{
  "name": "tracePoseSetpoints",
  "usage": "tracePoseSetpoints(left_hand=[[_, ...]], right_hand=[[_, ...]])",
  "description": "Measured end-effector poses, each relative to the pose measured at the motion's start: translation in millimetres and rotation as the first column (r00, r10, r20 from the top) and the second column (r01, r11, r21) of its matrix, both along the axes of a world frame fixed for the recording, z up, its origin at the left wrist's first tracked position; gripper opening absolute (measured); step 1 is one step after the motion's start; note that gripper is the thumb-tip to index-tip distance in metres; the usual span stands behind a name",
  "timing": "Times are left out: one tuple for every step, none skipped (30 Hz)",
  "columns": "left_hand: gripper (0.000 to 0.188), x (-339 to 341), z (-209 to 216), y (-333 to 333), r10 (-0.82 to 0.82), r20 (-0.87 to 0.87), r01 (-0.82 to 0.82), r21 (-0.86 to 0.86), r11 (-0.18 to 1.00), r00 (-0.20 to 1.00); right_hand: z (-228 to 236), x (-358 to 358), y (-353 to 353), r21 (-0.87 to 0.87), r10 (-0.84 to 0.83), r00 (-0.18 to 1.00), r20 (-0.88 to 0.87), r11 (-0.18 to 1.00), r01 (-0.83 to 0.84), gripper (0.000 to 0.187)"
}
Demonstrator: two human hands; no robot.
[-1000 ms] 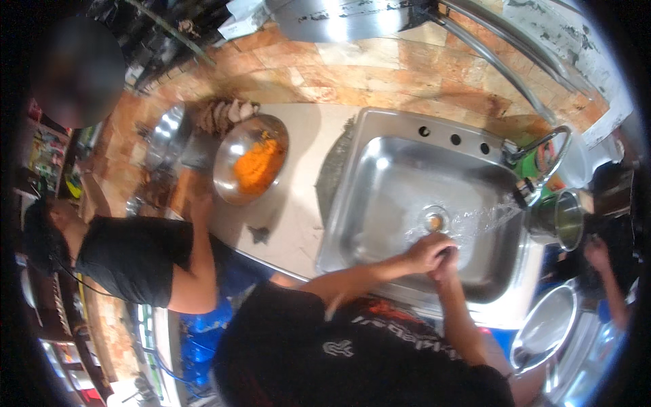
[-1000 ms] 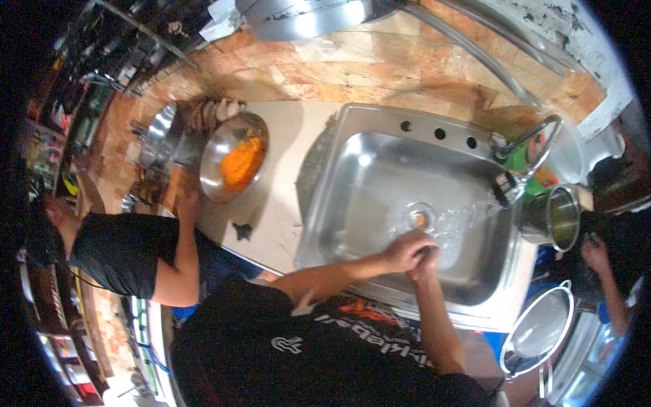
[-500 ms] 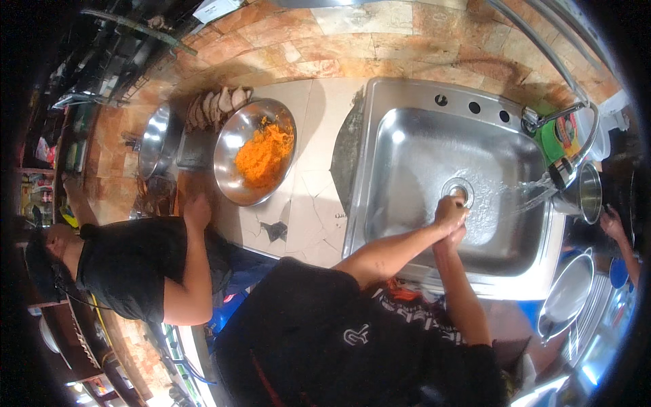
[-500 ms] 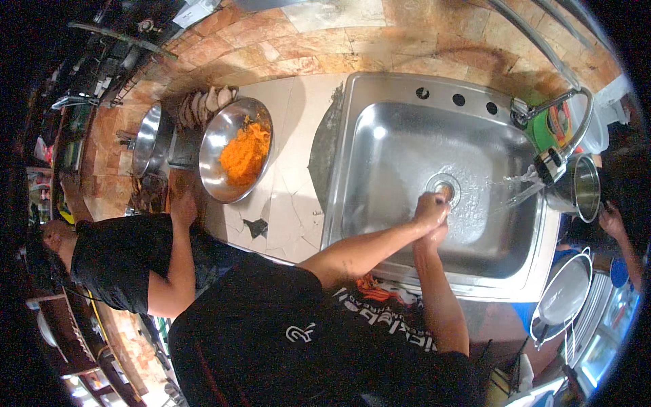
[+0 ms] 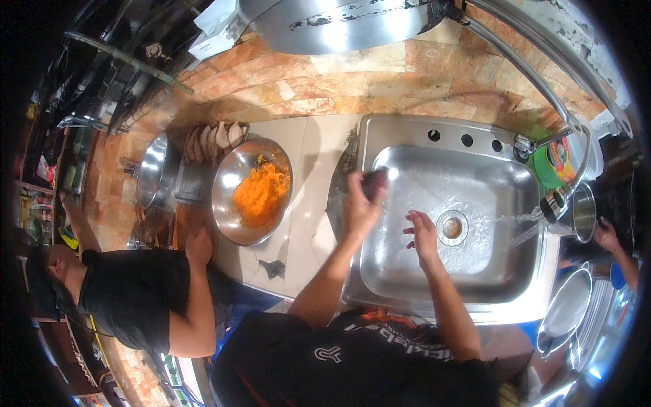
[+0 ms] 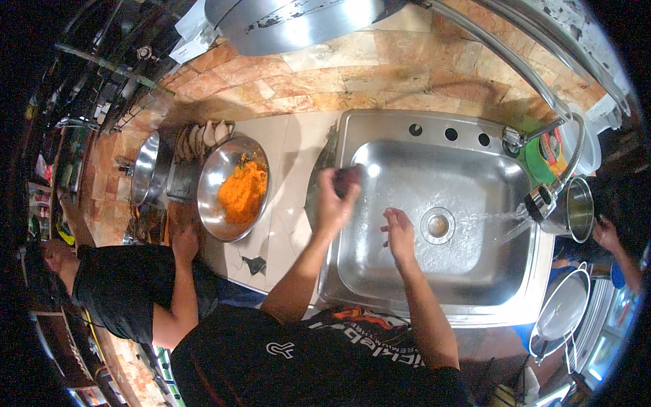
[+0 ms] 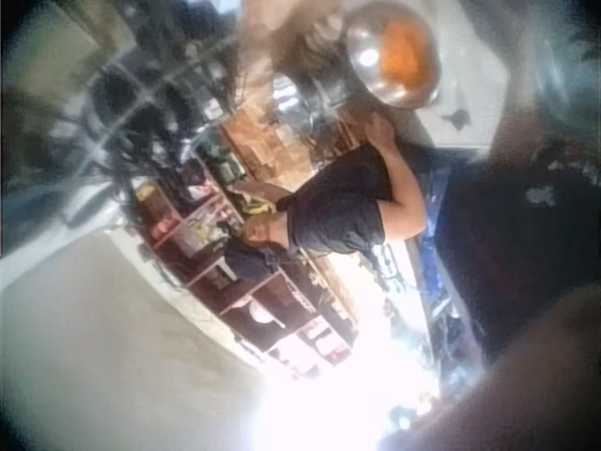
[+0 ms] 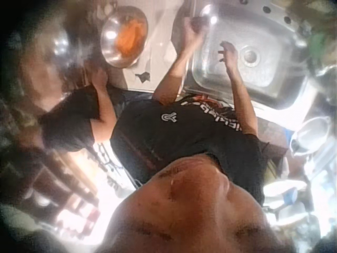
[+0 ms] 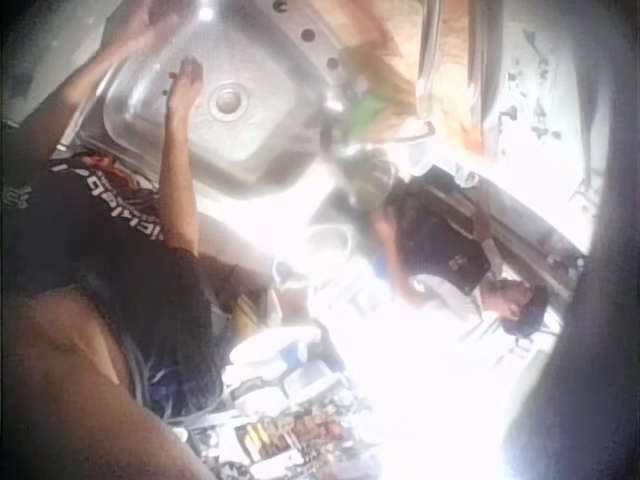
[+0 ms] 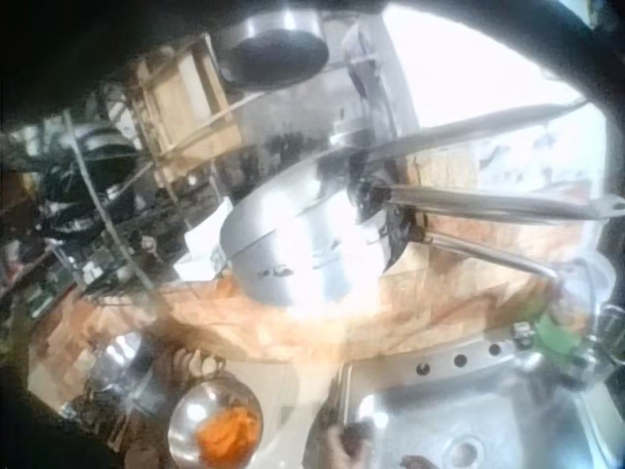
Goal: The person washes a metal strainer in a sink using a sponge and running water, then rinses it thoroughly. They also wipe the sink area and handle a bowl of shredded carrots.
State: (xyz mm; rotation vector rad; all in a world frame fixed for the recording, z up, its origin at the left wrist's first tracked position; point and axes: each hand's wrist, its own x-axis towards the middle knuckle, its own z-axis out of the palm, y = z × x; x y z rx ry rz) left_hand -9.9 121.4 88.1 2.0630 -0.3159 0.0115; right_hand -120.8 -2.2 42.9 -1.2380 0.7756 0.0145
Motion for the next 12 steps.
tracePoseSetpoints(left_hand=[[0.042,14.3,11.6,4.3,0.203,-0.048,-0.198,0.089,0.976,0.978],[0.041,39.1,-3.8,15.2,0.240,0.019,-0.239,0.169,0.956,0.971],[0.040,61.0,-24.6,23.3,0.274,0.083,-0.286,0.246,0.926,0.958],[0.031,73.9,-26.9,19.9,0.240,0.070,-0.250,0.228,0.941,0.968],[0.030,83.4,-34.5,16.7,0.232,0.107,-0.253,0.283,0.925,0.967],[0.028,94.2,-42.2,10.6,0.221,0.148,-0.259,0.334,0.906,0.964],[0.027,104.1,-48.7,4.8,0.206,0.189,-0.265,0.383,0.885,0.960],[0.023,110.6,-37.9,-9.1,0.206,0.186,-0.266,0.407,0.874,0.961],[0.025,119.0,-37.7,-15.7,0.183,0.180,-0.244,0.415,0.876,0.966],[0.026,135.6,-38.0,-24.5,0.159,0.175,-0.220,0.424,0.879,0.972],[0.028,150.5,-40.7,-30.7,0.133,0.164,-0.194,0.440,0.877,0.977],[0.021,166.3,-50.0,-36.8,0.112,0.224,-0.195,0.397,0.897,0.968]], right_hand=[[-5.8,0.2,-1.1,-0.120,0.012,1.000,0.018,0.993,-0.010,0.039],[-14.6,0.9,-0.7,-0.237,0.034,0.999,0.041,0.971,-0.023,0.037],[-21.3,-0.6,-0.9,-0.351,0.061,0.997,0.056,0.936,-0.038,0.037],[-19.7,-3.3,-3.7,-0.274,0.036,0.999,0.031,0.961,-0.026,0.037],[-24.4,-9.4,-6.1,-0.246,0.018,1.000,0.020,0.969,-0.013,0.036],[-29.7,-14.7,-12.2,-0.219,0.000,1.000,0.015,0.976,0.004,0.036],[-34.5,-17.4,-19.3,-0.192,-0.020,1.000,0.009,0.981,0.021,0.035],[-40.3,-18.7,-28.0,-0.182,-0.051,0.999,-0.001,0.982,0.050,0.035],[-45.4,-24.9,-34.2,-0.169,-0.068,0.997,-0.022,0.984,0.063,0.035],[-48.6,-28.1,-39.3,-0.156,-0.086,0.995,-0.044,0.985,0.078,0.036],[-47.3,-29.1,-41.6,-0.132,-0.105,0.993,-0.061,0.987,0.097,0.038],[-42.7,-25.4,-45.3,-0.111,-0.126,0.989,-0.080,0.987,0.116,0.040]])
